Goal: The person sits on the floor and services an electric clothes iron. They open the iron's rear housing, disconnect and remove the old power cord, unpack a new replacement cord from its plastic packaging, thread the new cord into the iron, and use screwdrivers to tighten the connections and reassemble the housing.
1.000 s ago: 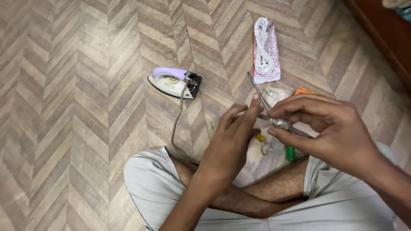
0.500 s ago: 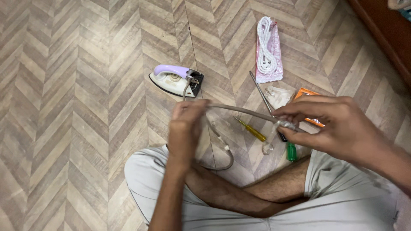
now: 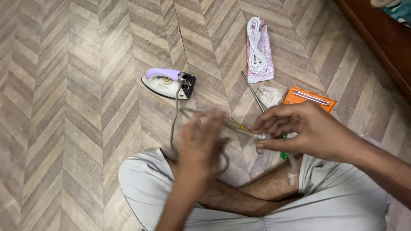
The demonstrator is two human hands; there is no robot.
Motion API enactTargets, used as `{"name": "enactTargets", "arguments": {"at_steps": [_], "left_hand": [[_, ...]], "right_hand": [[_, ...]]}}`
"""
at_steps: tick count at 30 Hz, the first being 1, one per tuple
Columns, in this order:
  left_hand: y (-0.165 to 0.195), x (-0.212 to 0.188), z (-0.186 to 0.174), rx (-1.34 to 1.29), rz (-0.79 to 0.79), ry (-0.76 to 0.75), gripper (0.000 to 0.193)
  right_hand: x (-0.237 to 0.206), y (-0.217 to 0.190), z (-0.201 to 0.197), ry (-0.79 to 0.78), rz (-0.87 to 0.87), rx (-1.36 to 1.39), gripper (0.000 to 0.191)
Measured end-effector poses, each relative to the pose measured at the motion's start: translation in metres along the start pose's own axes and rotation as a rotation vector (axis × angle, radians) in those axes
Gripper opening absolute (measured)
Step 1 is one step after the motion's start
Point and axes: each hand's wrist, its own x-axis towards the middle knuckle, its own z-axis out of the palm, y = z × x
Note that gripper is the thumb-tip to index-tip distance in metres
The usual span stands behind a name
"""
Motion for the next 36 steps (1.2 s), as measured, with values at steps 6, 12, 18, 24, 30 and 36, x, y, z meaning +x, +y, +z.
{"name": "enactTargets", "arguments": {"at_steps": [6,12,18,24,30,36], "left_hand": [[0.0,0.012,0.011,-0.205,-0.101,-0.059,0.026],[-0.058,0.029,0.006,-0.068,-0.275,0.142,0.02],[-0.101,0.034,0.017,-0.098,-0.287,0.158,0.016],[-0.134,0.025,0.033,-0.211,-0.507,0.303,0.017],[-0.161,0.013,-0.001,-0.075,-0.542,0.268,0.022],[-0.117,0.014,0.008,-0.079,-0.431,0.228,0.014]], "right_hand": [[0.017,-0.011,0.006,0.034,0.204,0.283,0.024],[0.008,0.008,0.011,0.068,0.218,0.612,0.009],[-0.004,0.032,0.022,0.088,0.168,0.779,0.009],[-0.016,0.066,0.041,0.038,0.077,0.938,0.018],[-0.09,0.103,0.051,0.081,0.139,1.045,0.011],[-0.077,0.118,0.06,0.265,0.176,1.205,0.026]]}}
